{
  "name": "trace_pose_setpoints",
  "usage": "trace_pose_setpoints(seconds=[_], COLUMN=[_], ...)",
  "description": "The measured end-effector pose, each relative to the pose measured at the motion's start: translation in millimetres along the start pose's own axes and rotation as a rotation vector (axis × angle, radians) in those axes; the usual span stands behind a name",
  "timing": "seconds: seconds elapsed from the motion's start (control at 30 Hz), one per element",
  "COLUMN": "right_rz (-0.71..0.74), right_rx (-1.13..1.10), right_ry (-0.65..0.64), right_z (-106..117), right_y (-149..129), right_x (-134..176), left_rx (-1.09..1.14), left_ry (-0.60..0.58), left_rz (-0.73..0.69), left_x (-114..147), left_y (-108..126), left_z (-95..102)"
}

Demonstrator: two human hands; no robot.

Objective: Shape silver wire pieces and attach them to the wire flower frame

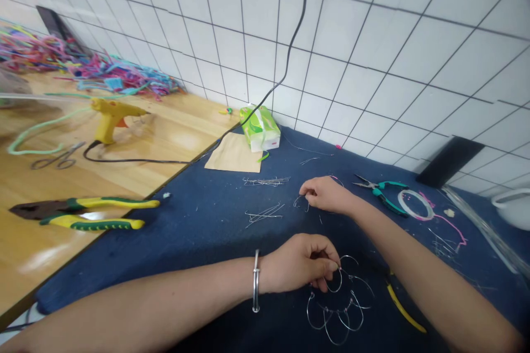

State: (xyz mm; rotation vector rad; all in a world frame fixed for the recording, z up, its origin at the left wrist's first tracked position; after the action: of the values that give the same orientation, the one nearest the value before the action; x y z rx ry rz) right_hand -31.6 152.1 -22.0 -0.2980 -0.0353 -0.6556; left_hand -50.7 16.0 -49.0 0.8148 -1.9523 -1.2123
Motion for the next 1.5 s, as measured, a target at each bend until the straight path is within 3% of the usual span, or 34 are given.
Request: trace_pose_setpoints(seconds=[0.37, 0.83, 1.13, 1.5], right_rz=[-0.071, -0.041, -0.06, 0.179], right_rx=[-0.016, 0.232, 0.318, 0.199], right_ry=[0.027, -0.06, 0.036, 0.195], right_z=[1.8, -0.6, 0.0, 4.1], right_y=[9.5, -5.1, -8.4, -21.4], right_x=[3.5, 25.2, 30.6, 42.4], left_rx=[-0.016, -0.034, -0.048, -0.048], left_ry=[0.002, -0.002, 0.0, -0.002], left_rz=[0.018, 0.026, 0.022, 0.021], left_x=[1.2, -0.6, 0.0, 1.4], left_y=[2.2, -0.6, 0.2, -0.6], left_z=[-1.1, -0.4, -0.6, -2.1])
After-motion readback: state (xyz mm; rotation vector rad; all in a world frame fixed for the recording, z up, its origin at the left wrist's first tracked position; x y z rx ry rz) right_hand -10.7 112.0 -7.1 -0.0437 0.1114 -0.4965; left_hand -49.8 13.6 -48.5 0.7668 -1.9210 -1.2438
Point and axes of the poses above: each hand's wrist, its own x-axis away from the middle knuckle, its own z-axis out of the back of the hand, y = z × x, the point moved 6 cm from there along -x, towards the middle knuckle, and after that the axes turned 4 degrees about x, right-handed, at the moved point
